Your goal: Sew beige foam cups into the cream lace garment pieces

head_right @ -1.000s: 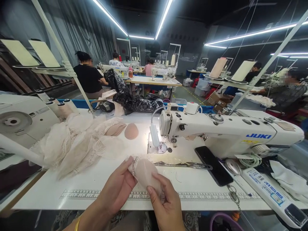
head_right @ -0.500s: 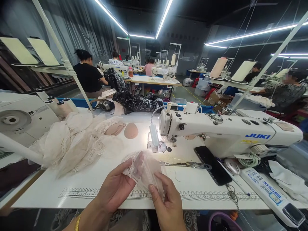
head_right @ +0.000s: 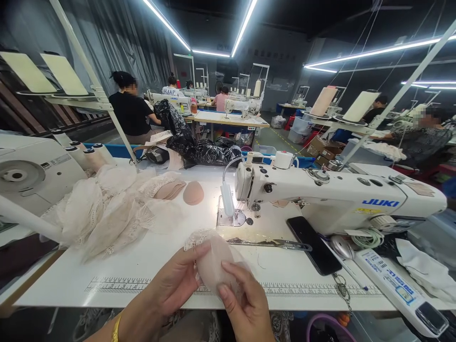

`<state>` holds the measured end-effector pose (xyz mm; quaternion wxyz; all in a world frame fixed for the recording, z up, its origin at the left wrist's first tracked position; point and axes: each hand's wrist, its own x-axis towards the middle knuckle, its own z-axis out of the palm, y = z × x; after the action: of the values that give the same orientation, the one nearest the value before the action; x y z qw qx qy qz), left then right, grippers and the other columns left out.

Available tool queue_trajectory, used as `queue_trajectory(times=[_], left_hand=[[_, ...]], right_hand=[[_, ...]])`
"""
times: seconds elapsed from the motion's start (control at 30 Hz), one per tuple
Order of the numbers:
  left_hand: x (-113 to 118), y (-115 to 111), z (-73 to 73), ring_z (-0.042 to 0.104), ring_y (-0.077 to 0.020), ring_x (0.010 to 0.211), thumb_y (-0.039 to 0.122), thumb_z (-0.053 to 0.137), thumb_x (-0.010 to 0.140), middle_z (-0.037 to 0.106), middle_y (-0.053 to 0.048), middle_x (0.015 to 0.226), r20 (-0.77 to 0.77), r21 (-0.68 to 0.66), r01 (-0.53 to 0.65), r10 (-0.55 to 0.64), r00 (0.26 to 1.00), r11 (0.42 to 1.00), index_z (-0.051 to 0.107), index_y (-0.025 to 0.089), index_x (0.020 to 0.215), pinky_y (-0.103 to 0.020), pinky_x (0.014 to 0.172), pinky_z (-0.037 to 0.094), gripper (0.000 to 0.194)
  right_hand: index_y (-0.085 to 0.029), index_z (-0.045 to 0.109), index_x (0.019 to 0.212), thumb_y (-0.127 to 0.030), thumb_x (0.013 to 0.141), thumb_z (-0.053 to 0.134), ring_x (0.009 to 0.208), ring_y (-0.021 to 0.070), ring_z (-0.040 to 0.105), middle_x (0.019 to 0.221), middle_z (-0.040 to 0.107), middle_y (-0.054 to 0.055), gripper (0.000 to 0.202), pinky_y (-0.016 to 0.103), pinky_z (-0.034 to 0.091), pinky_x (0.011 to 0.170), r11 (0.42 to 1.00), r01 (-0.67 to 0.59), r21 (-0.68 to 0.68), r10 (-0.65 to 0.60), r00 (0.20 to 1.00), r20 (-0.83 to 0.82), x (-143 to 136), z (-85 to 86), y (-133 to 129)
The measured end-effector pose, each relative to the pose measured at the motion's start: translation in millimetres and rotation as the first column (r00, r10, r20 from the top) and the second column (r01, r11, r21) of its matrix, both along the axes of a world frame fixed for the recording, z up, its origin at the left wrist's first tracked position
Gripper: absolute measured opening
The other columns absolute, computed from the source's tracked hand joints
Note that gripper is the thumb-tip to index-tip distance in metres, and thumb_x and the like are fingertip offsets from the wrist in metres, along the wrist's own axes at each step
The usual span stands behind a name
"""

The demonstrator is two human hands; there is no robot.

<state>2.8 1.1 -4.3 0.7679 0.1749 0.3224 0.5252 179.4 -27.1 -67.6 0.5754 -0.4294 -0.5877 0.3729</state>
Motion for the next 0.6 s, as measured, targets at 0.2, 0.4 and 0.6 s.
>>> queue_trajectory(times=[0.2,0.4,0.6], left_hand=[[5.2,-3.0,9.6,0.068,-0.0337,0.117,0.041,0.09,0.081,0.076,-0.017,0.118,-0.034,0.025,0.011,-0.01,0.999,1.0,0.079,0.011,0.113,-0.034,0.09,0.057,0.045],[5.2,-1.1,8.9,0.066,-0.0325,0.12,0.042,0.094,0.077,0.074,-0.015,0.128,-0.057,-0.03,-0.072,0.07,0.996,0.997,0.078,0.014,0.116,-0.033,0.09,0.057,0.05],[7.1,1.5,9.9,0.067,-0.0321,0.117,0.042,0.101,0.066,0.075,-0.013,0.123,-0.059,-0.122,-0.109,0.103,0.993,0.986,0.079,0.014,0.111,-0.031,0.085,0.057,0.057]], right_hand=[[-0.031,0.077,0.127,-0.058,0.091,0.078,0.124,0.0304,0.069,0.135,0.073,0.01,0.045,0.045,0.055,0.107,0.946,-0.065,-0.319,-0.061,0.927,-0.37,2.9,9.1,19.2],[-0.029,0.077,0.12,-0.051,0.072,0.096,0.115,0.0259,0.071,0.126,0.077,0.008,0.056,0.037,0.057,0.099,0.871,-0.17,-0.46,-0.119,0.837,-0.534,-1.9,12.8,20.6],[-0.028,0.07,0.127,-0.046,0.07,0.098,0.088,0.0222,0.071,0.1,0.077,0.004,0.067,0.034,0.06,0.081,0.872,-0.187,-0.453,-0.063,0.873,-0.483,-2.0,18.0,20.3]])
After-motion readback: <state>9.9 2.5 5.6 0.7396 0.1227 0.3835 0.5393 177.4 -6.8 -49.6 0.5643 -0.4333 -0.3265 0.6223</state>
